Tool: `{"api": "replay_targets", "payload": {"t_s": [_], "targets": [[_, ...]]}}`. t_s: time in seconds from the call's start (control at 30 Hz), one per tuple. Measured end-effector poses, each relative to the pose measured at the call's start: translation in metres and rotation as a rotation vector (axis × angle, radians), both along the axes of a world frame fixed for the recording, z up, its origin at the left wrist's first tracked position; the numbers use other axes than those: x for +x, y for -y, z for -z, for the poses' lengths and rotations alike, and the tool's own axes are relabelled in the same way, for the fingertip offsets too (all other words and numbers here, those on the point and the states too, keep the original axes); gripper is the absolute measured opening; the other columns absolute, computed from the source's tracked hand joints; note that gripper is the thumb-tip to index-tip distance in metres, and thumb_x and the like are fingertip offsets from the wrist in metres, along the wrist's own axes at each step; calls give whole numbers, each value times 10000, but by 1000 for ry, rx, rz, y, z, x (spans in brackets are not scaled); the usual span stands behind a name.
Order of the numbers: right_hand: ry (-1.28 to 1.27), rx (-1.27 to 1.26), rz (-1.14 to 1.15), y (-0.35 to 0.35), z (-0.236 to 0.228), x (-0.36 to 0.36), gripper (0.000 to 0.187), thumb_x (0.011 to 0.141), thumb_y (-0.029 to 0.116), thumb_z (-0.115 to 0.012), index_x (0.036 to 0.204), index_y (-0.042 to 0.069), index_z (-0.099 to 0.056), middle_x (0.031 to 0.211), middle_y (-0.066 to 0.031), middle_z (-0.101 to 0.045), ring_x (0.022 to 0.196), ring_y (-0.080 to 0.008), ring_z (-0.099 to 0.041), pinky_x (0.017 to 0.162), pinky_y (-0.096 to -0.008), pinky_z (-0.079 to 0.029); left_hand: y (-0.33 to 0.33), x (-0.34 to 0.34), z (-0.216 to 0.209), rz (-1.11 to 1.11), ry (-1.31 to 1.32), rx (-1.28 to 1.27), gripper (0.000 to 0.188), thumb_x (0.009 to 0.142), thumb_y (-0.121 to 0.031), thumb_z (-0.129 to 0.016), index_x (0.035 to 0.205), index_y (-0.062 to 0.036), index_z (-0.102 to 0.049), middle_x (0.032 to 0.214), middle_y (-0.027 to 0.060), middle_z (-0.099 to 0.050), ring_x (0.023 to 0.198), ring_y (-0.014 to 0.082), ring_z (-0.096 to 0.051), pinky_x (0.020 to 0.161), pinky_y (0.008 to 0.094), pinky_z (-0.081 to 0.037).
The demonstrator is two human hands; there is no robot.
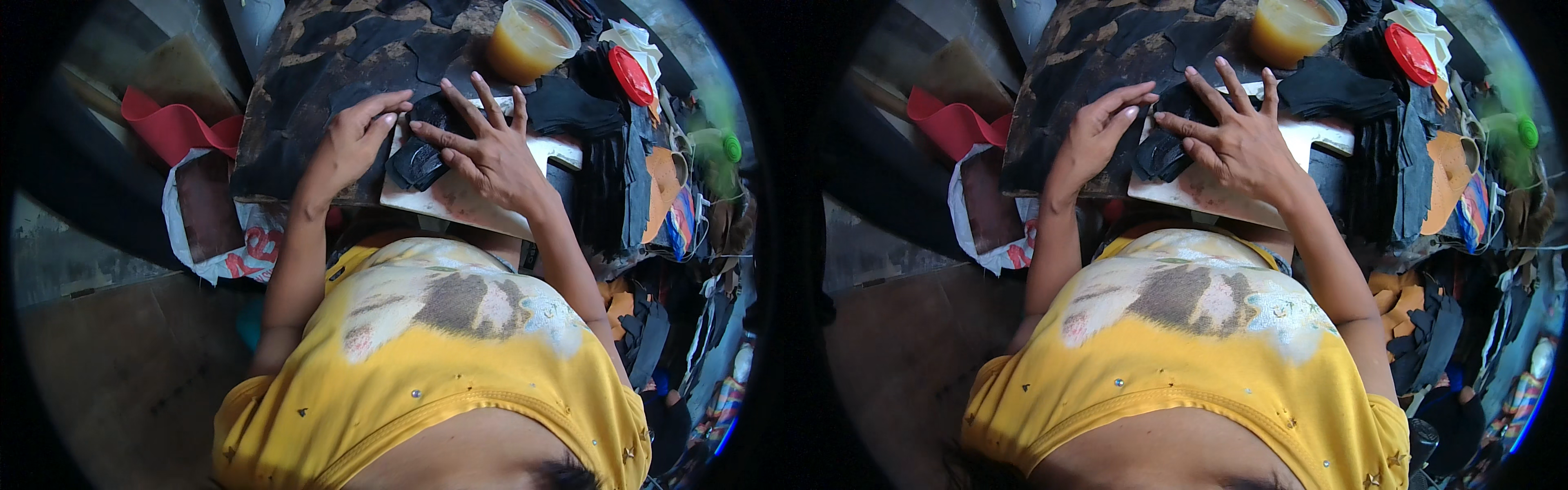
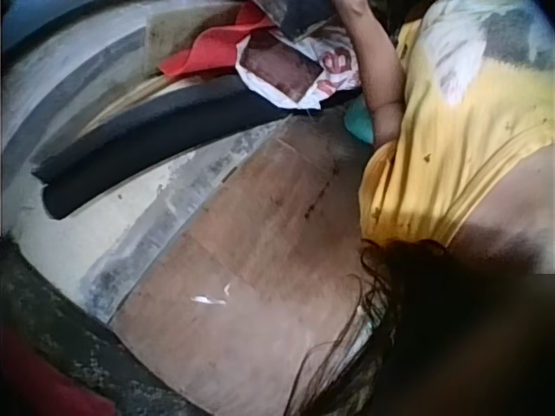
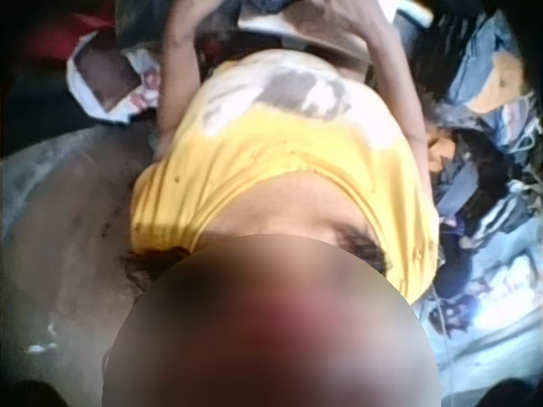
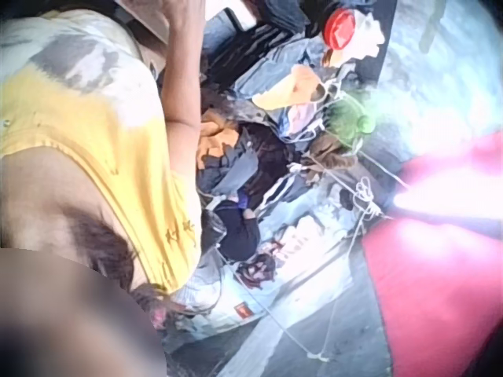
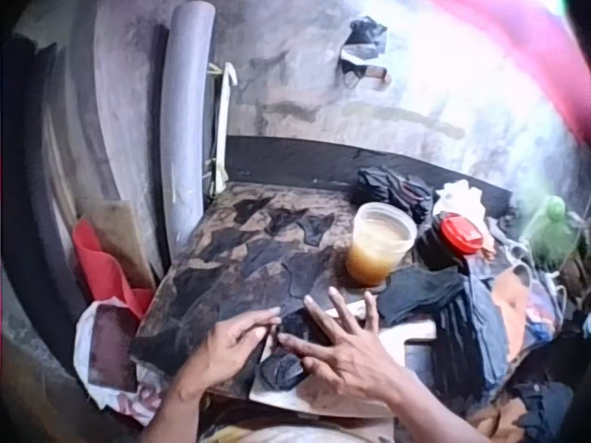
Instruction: The person repeatedly rubs small black rubber-like pieces on a white board, periodically dipping fingers into a yellow liquid container and spreading the liquid onto the pieces. The person handles the pieces one at a time, turning them over and rubbing different surfaces.
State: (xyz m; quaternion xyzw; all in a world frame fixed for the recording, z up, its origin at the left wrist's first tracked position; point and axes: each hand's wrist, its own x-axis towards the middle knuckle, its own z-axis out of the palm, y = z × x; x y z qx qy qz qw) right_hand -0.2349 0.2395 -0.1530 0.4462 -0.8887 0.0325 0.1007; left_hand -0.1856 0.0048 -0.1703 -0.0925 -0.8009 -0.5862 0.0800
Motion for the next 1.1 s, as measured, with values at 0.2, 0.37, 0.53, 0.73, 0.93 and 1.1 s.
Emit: {"api": "replay_targets", "payload": {"t_s": [0.2, 0.37, 0.53, 0.73, 0.93, 1.1], "targets": [[56, -10, -3, 11, -6, 39, 460, 991, 413, -454, 1449, 456, -467, 1644, -47, -221, 1530, -323, -116, 1153, -645, 102, -3, -19, -4, 8, -39, -198, 263, 964, -103, -576, 1189, -34, -693, 1101, 101, -666, 1025, 204, -644, 899, 291, -484], [-27, -7, 102, 14, -5, 40, 528, 907, 421, -599, 1428, 409, -513, 1630, -114, -244, 1528, -346, -119, 1134, -695, 82, -5, -25, -9, 6, 34, -217, 256, 913, -113, -644, 1147, -39, -715, 1066, 116, -661, 963, 246, -662, 849, 324, -516], [134, -112, -140, 20, -1, 56, 457, 836, 341, -675, 1293, 358, -650, 1608, -117, -282, 1524, -330, -141, 1140, -691, 43, -5, -23, -6, 22, -66, -224, 262, 861, -106, -679, 1106, -26, -729, 1068, 142, -673, 957, 292, -671, 849, 341, -524], [707, -719, -276, -16, -15, 31, 360, 877, 396, -565, 1029, 164, -795, 1536, -165, -409, 1512, -383, -137, 1178, -598, 29, -10, -16, -4, -47, -191, -353, 228, 852, -91, -699, 1066, -25, -738, 1007, 144, -682, 981, 311, -649, 876, 367, -511], [22, -147, 236, -16, 5, 22, 453, 987, 428, -460, 1405, 298, -576, 1618, -138, -257, 1523, -366, -94, 1158, -619, 72, -19, -12, -5, -92, -238, -463, 192, 858, -104, -684, 1023, -17, -730, 1007, 132, -677, 981, 329, -621, 903, 414, -488], [9, -130, 124, -6, 4, 40, 470, 1005, 445, -403, 1444, 328, -521, 1626, -124, -243, 1528, -359, -83, 1133, -658, 110, -24, -7, -8, -138, -295, -555, 167, 862, -70, -650, 1011, -24, -708, 1013, 132, -676, 971, 328, -618, 885, 426, -473]]}}
